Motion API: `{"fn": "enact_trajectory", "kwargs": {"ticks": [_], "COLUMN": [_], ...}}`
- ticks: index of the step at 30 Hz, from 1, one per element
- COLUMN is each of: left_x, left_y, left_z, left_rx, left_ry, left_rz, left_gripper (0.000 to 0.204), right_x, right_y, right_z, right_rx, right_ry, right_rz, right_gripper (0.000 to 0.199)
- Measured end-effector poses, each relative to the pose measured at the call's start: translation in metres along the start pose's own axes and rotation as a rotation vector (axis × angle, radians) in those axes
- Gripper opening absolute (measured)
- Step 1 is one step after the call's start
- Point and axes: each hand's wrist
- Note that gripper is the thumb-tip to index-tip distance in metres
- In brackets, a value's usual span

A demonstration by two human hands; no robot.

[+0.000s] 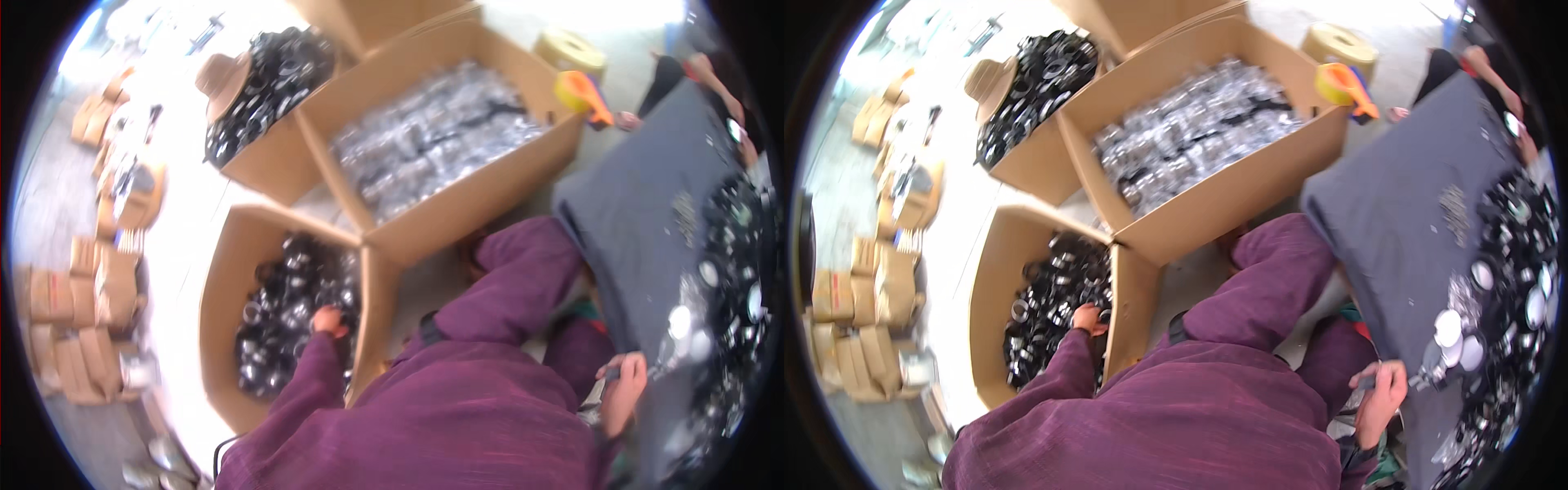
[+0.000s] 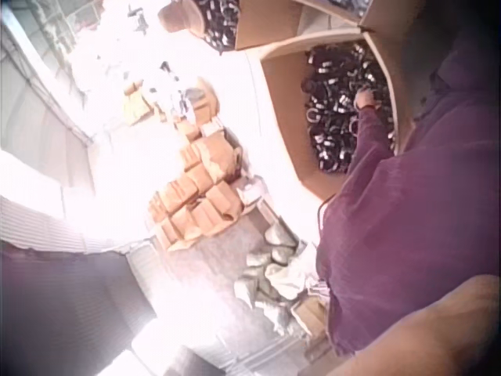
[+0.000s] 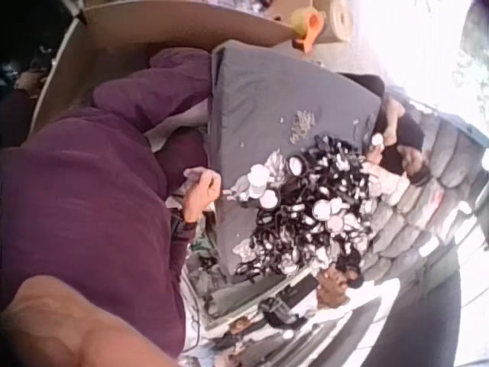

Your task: The person picks up a metal ring from a box, places it on the table, and presses a white disc into it. They then pick up a small metal pin from a pile and insert it into the side of the ring.

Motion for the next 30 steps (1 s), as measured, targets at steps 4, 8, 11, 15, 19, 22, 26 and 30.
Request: {"fn": "enact_trajectory", "kwargs": {"ticks": [4, 8, 11, 15, 19, 22, 26, 30], "left_x": [0.016, -0.031, 0.036, 0.053, 0.051, 0.073, 0.073, 0.094], "left_y": [0.046, 0.039, 0.078, 0.063, 0.041, 0.035, 0.001, 0.014], "left_z": [0.018, 0.012, 0.049, 0.048, 0.037, 0.041, 0.058, 0.055], "left_rx": [0.045, 0.235, 0.446, 0.457, 0.432, 0.336, 0.185, 0.274], "left_ry": [-0.038, -0.337, -0.562, -0.534, -0.554, -0.593, -0.616, -0.598], "left_rz": [-0.158, -0.026, 0.096, 0.023, -0.017, -0.140, -0.156, -0.257], "left_gripper": [0.047, 0.045, 0.061, 0.073, 0.097, 0.108, 0.116, 0.112], "right_x": [0.049, 0.107, 0.137, 0.144, 0.156, 0.153, 0.160, 0.144], "right_y": [0.040, 0.048, 0.071, 0.070, 0.063, 0.065, 0.093, 0.071], "right_z": [-0.024, -0.105, -0.217, -0.254, -0.278, -0.304, -0.396, -0.327], "right_rx": [0.321, 0.615, 0.607, 0.594, 0.639, 0.694, 0.287, 0.543], "right_ry": [-0.257, -0.412, -0.325, -0.652, -0.718, -0.840, -1.746, -1.319], "right_rz": [0.403, 0.298, 0.221, 0.073, 0.055, 0.111, -0.013, 0.088], "right_gripper": [0.019, 0.035, 0.018, 0.008, 0.009, 0.010, 0.006, 0.007]}}
Point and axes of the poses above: each hand's wrist, its own y-axis away from the middle knuckle, its own z-axis out of the palm, x = y × z, and after that the axes turned 12 degrees about -x, right-handed
